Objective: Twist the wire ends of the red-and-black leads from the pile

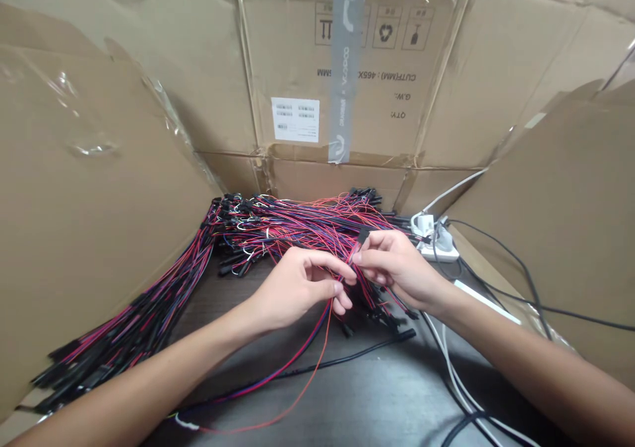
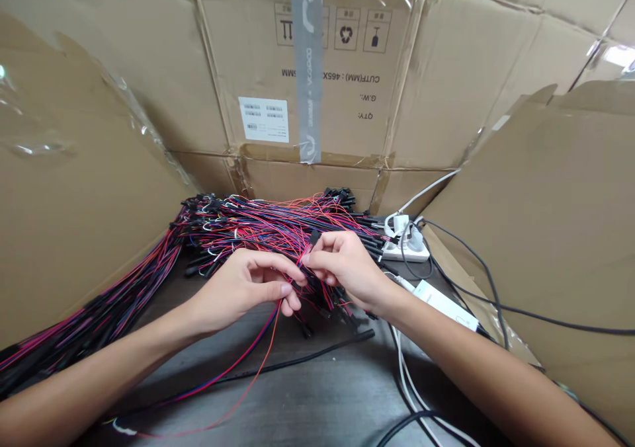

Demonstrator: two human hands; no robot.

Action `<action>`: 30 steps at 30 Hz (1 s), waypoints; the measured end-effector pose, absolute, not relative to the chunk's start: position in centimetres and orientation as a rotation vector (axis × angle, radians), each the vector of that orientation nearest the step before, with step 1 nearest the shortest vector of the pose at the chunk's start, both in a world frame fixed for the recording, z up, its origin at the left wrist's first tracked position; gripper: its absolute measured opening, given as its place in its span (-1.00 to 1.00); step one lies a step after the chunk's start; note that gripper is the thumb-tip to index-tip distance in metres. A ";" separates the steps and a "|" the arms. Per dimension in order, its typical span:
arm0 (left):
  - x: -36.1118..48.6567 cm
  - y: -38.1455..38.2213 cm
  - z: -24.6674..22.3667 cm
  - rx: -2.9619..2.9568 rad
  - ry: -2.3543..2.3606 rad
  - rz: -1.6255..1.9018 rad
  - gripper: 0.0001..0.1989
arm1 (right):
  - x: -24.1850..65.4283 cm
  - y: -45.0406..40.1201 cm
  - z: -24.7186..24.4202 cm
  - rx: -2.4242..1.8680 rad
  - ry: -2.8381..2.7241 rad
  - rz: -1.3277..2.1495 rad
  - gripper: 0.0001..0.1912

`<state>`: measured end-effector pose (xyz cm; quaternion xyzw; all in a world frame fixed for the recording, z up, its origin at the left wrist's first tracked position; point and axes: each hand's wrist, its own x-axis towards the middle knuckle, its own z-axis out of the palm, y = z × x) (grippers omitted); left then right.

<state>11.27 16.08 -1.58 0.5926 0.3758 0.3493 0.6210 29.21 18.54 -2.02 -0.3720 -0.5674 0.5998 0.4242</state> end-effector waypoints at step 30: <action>11.6 15.9 -1.9 1.385 0.865 0.855 -0.90 | 29.2 18.8 -2.1 -0.956 -1.356 1.533 -0.79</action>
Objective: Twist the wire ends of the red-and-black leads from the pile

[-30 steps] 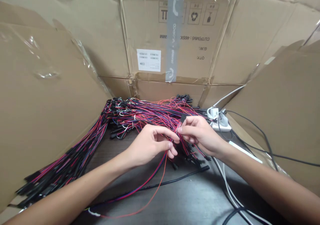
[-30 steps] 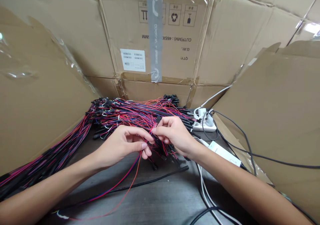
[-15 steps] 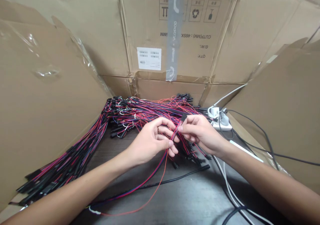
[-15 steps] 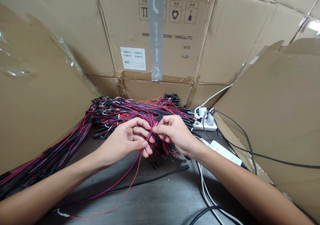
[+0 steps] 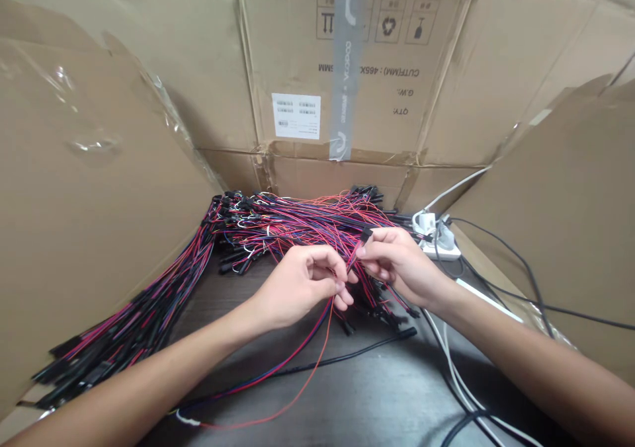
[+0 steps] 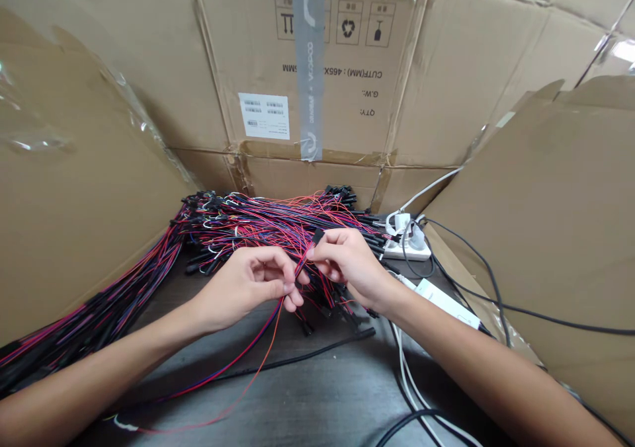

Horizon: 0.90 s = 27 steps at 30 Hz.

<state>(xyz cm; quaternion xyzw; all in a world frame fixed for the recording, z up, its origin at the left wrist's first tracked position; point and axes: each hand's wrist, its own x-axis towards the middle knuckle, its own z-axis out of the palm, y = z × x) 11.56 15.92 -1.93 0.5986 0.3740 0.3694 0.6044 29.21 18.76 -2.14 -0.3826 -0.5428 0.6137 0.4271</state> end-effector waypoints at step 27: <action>11.7 15.8 -2.4 1.344 0.902 0.730 -0.89 | 29.6 19.6 -2.6 -0.872 -1.390 1.506 -0.73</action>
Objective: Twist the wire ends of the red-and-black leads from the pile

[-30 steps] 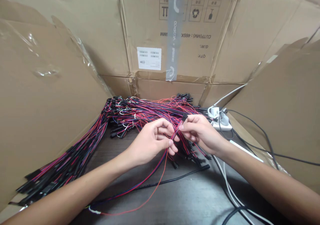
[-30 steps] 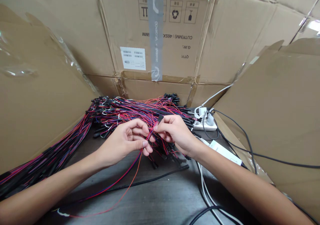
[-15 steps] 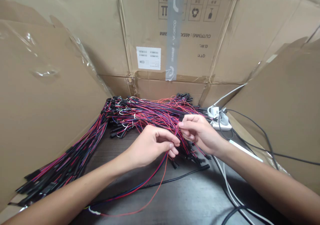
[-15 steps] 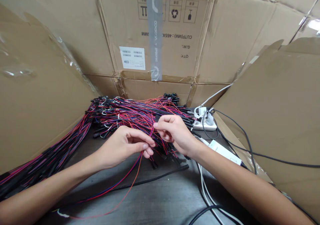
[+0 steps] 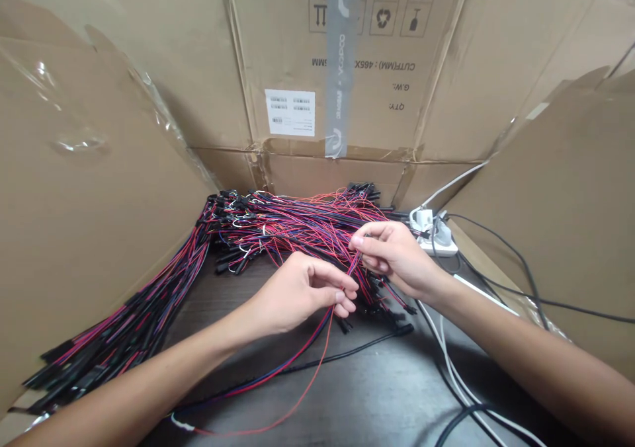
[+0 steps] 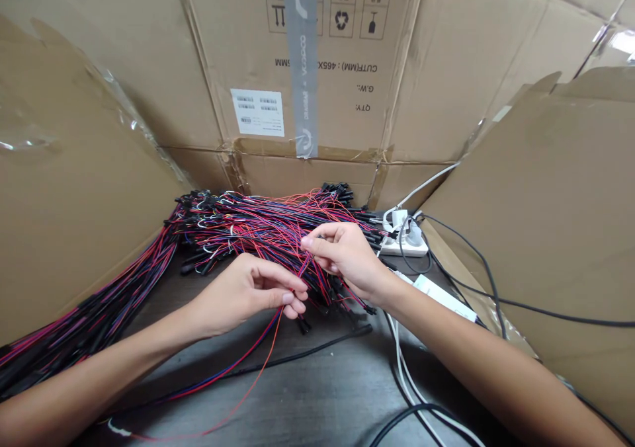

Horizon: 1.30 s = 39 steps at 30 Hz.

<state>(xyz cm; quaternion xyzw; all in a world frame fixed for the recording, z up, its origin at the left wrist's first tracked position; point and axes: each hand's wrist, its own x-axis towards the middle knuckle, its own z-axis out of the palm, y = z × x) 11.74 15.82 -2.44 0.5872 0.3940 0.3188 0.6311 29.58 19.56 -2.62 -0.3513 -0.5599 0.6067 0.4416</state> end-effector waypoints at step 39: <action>11.2 16.1 -2.5 1.309 0.827 0.602 -0.63 | 30.5 20.9 -3.0 -0.872 -1.320 1.663 -0.73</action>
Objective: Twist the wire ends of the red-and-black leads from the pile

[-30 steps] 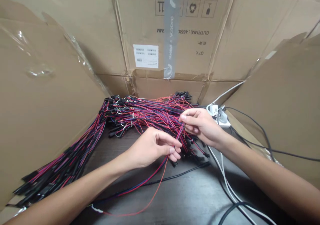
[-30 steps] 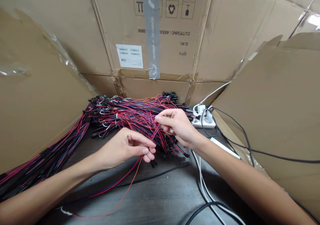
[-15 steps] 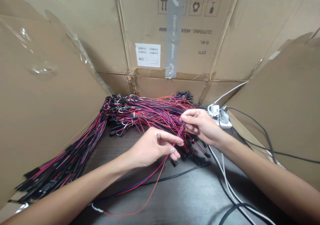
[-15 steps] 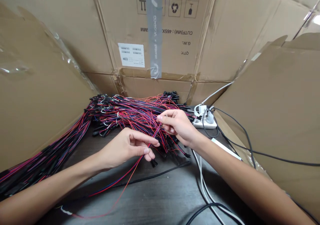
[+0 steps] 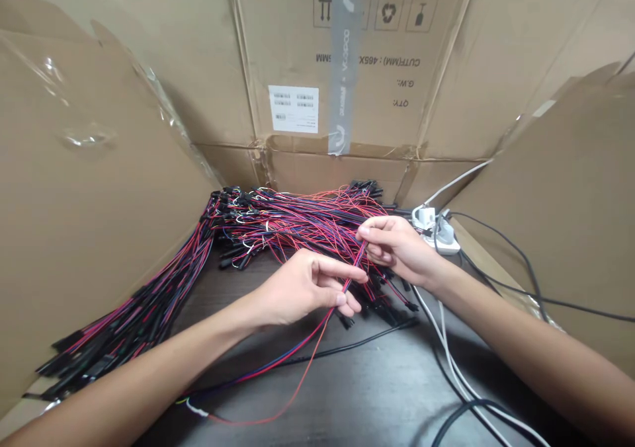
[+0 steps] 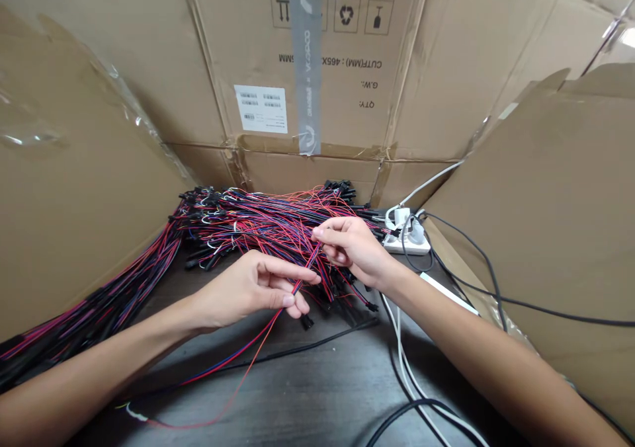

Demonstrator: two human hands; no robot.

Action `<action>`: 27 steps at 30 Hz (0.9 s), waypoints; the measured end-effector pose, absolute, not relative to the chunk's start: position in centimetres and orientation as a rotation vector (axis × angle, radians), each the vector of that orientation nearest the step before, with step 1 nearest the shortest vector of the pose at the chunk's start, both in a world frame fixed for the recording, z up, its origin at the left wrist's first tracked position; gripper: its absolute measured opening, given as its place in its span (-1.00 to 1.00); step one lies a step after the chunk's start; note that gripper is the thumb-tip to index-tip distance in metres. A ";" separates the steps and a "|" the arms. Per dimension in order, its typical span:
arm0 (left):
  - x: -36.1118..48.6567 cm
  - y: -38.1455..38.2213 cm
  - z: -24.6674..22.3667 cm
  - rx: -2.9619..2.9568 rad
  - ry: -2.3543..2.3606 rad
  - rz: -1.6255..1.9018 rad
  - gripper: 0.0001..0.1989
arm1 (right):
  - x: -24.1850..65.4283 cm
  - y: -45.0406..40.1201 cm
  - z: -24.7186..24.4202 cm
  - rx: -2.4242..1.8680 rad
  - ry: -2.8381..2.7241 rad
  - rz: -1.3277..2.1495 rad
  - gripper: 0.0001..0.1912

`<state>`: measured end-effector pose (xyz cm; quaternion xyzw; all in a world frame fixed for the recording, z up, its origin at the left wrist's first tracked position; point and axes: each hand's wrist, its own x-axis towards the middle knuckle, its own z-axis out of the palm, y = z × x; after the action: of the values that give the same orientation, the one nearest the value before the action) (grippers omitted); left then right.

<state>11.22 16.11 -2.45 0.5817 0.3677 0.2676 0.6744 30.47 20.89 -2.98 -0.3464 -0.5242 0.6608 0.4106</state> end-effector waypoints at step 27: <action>10.7 16.4 -1.9 1.383 0.781 0.675 -0.89 | 30.1 19.9 -2.8 -0.850 -1.472 1.688 -0.79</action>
<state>10.70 16.42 -1.93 0.6088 0.3439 0.2971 0.6502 30.14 19.90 -2.75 -0.3303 -0.5723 0.6562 0.3643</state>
